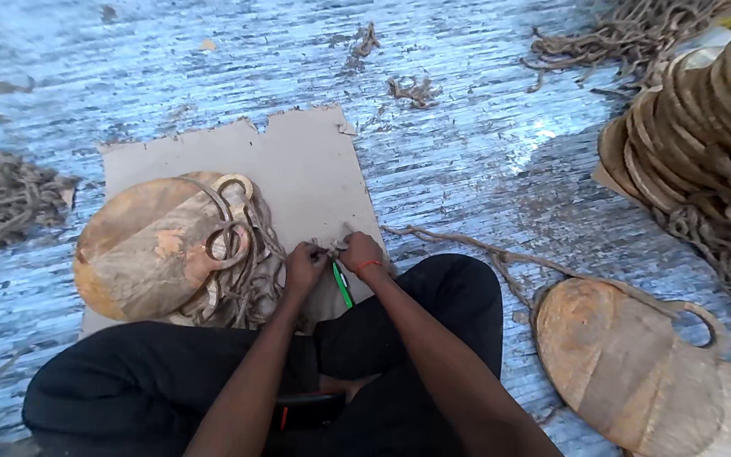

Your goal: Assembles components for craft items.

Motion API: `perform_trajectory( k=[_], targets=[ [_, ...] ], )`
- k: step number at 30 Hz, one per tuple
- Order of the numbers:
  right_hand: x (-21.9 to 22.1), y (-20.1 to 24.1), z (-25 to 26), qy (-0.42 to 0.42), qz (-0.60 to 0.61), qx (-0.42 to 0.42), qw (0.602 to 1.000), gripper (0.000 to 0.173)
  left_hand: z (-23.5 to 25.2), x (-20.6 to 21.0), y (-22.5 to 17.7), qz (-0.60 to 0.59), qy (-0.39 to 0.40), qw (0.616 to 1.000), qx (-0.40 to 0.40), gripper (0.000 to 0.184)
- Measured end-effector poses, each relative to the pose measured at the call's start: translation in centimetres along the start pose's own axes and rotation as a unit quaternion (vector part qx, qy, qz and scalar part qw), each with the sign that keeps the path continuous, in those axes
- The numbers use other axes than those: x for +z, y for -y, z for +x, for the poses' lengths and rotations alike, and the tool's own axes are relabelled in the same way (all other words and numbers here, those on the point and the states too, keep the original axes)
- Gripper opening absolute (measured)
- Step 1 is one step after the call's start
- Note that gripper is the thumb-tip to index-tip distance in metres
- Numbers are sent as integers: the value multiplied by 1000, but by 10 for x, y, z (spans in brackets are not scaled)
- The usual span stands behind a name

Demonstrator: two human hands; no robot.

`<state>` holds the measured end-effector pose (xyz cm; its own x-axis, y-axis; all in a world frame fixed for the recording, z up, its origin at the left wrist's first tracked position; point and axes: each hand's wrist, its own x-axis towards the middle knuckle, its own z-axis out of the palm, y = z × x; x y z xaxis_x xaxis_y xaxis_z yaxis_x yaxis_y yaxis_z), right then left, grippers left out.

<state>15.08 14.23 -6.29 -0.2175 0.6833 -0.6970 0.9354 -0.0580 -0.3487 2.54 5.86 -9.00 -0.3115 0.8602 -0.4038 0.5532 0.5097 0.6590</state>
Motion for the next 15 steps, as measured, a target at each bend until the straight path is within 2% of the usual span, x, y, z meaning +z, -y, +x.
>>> perform_trajectory(
  k=[2,6,11,13,15],
  targets=[
    [3,-1,-1,-12,5,-3,1000,29,1,2,1,8,-7,1000,4,18],
    [1,-5,-4,31,-30,-5,999,33,-9,-3,1,11,28,999,-12,17],
    [7,7,-1,-12,-33,18,999,31,0,6,1,55,-15,998,10,19],
    [7,-2,-10,-20,-37,-3,999,31,-6,0,4,66,3,998,8,18],
    [8,-21,-13,-46,18,-51,998,31,-16,-12,8,41,36,999,-2,20]
  ],
)
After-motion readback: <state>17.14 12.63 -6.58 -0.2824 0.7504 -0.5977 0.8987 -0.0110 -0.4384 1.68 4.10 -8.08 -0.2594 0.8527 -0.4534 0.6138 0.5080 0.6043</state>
